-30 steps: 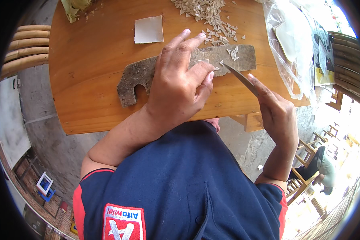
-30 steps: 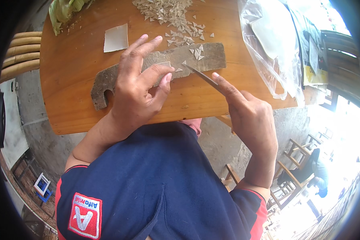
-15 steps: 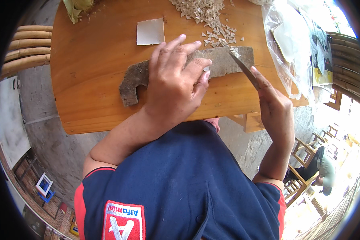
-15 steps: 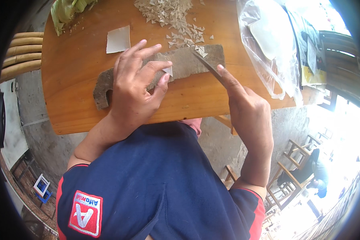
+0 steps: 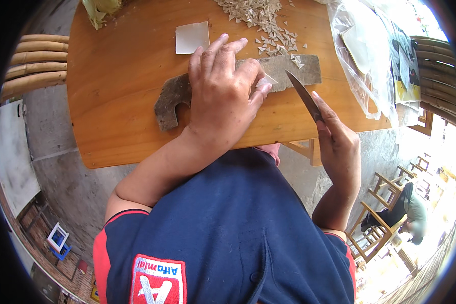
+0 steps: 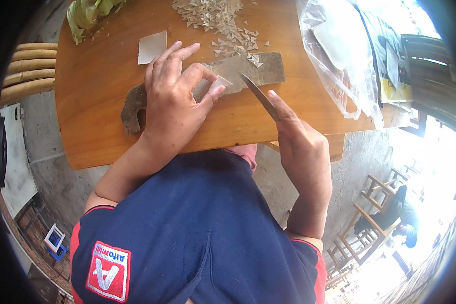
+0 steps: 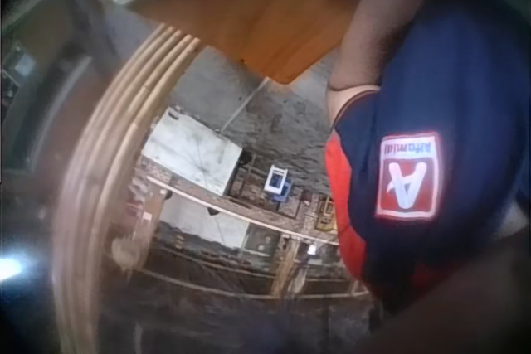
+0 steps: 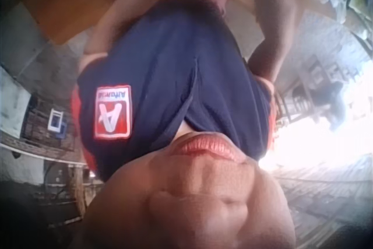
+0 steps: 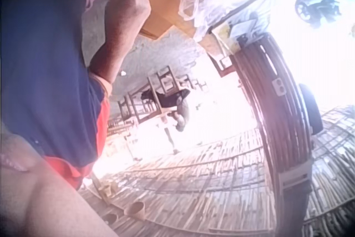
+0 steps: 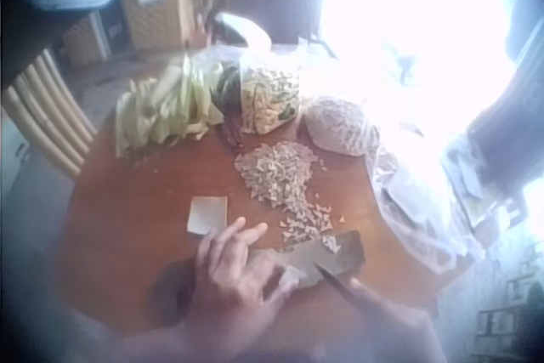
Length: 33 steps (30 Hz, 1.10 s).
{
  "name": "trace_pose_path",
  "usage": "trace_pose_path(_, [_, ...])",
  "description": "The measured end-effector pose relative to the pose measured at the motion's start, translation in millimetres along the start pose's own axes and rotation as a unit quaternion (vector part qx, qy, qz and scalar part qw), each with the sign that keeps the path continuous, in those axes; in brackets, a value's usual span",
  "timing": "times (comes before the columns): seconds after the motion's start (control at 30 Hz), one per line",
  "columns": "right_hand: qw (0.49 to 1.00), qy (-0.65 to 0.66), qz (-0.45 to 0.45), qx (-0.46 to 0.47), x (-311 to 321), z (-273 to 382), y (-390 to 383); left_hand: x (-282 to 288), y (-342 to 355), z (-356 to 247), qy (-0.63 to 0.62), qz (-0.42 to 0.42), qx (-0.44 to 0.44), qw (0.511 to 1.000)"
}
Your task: The person uses a knife to carve a small rectangular piece of wood on a wooden table. They repeatedly shave thin layers from the wood, creating small triangular shavings that accumulate on the table. The person occasionally repositions the wood and continues carving.
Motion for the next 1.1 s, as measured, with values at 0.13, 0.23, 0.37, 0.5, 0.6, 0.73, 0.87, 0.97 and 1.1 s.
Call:
trace_pose_path(0.13, [1.0, 0.012, -0.007, -0.018, -13, 14, -8, 2, -4, 1, -0.006, 0.002, 0.014, 1.0])
trace_pose_path(0.23, [0.999, 0.023, 0.003, -0.048, -22, 25, -15, 8, -8, 3, -0.02, -0.005, -0.006, 1.0])
trace_pose_path(0.37, [0.996, 0.057, 0.013, -0.073, -29, 39, -18, 10, -12, 4, -0.066, -0.013, -0.046, 0.997])
trace_pose_path(0.5, [0.994, 0.074, 0.018, -0.082, -37, 48, -18, 12, -13, 5, -0.056, 0.002, -0.053, 0.997])
trace_pose_path(0.6, [0.995, 0.065, 0.015, -0.078, -39, 53, -16, 11, -13, 5, -0.058, -0.004, -0.046, 0.997])
trace_pose_path(0.73, [0.998, 0.027, 0.015, -0.057, -39, 57, -17, 11, -14, 6, -0.058, -0.004, -0.045, 0.997])
trace_pose_path(0.87, [1.0, -0.016, 0.006, 0.007, -38, 57, -15, 12, -14, 6, -0.06, -0.005, -0.042, 0.997])
trace_pose_path(0.97, [0.999, -0.04, 0.018, -0.019, -38, 60, -16, 12, -15, 6, -0.066, -0.004, -0.041, 0.997])
trace_pose_path(1.1, [0.994, -0.096, 0.028, -0.049, -44, 67, -20, 12, -15, 6, -0.07, 0.0, -0.037, 0.997])
Point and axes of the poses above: each hand's wrist, its own y-axis towards the middle knuckle, its own x-axis out of the back of the hand, z = x × y, the point moved 2 cm from there along y, towards the middle knuckle, and after that the axes turned 5 degrees about -x, right-handed, at the moved point
